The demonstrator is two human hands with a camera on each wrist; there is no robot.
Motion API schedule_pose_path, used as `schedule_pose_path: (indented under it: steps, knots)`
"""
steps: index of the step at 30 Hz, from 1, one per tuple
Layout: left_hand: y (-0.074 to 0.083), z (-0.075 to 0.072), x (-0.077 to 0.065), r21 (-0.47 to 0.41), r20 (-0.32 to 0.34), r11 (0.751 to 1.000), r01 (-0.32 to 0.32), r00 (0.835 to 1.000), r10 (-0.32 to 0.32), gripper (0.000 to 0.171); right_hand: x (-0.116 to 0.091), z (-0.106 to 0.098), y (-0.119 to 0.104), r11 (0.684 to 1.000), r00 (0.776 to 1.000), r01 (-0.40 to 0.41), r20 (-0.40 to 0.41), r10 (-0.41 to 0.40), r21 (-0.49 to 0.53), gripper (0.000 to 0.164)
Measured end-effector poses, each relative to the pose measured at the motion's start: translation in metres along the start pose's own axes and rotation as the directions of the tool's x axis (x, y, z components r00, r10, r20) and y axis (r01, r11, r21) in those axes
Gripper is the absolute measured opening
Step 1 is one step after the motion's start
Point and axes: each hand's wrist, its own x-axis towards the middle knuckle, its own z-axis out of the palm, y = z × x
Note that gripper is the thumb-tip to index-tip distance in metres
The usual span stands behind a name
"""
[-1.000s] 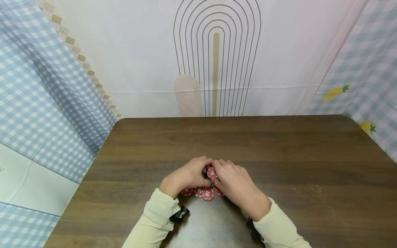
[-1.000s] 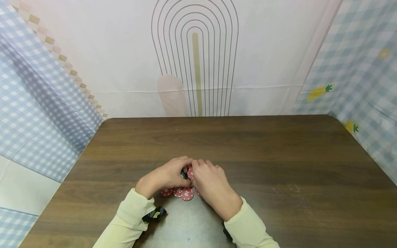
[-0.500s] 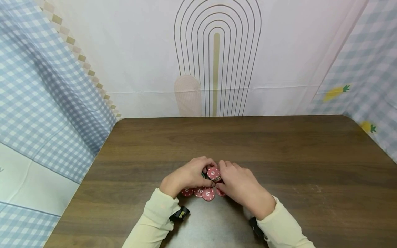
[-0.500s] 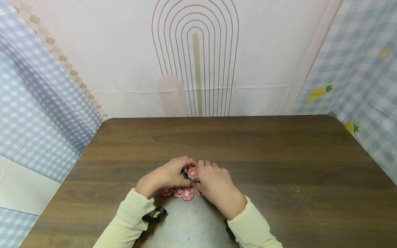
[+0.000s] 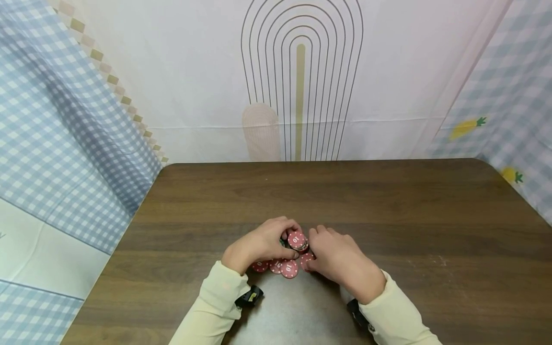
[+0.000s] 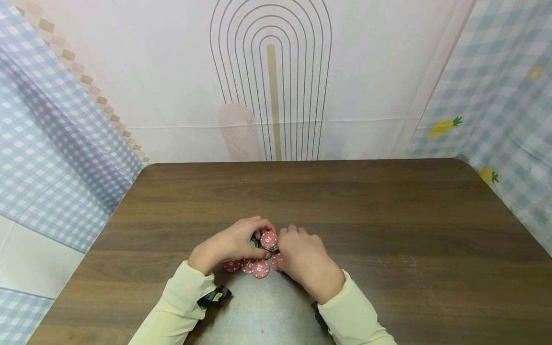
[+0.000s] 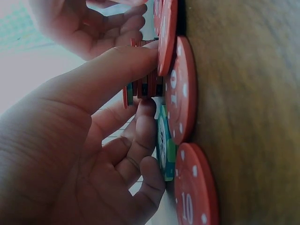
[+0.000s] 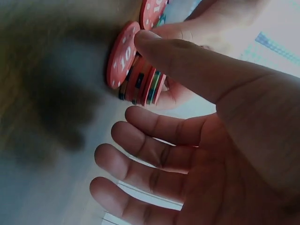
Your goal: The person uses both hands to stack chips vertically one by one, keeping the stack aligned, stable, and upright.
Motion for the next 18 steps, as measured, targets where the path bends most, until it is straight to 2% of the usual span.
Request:
schedule_pose_path:
  steps: [9, 18]
  knots:
    - [0.001, 0.0, 0.001, 0.008, 0.001, 1.0, 0.005, 1.0, -0.005, 0.042, -0.001, 0.008, -0.006, 1.0, 0.997, -0.014, -0.079, 0.016, 0.026, 0.035]
    - [0.0, 0.003, 0.002, -0.008, 0.008, 1.0, -0.006, 1.0, 0.006, 0.04, -0.002, 0.011, -0.007, 0.998, 0.997, -0.041, -0.06, 0.043, 0.039, 0.021]
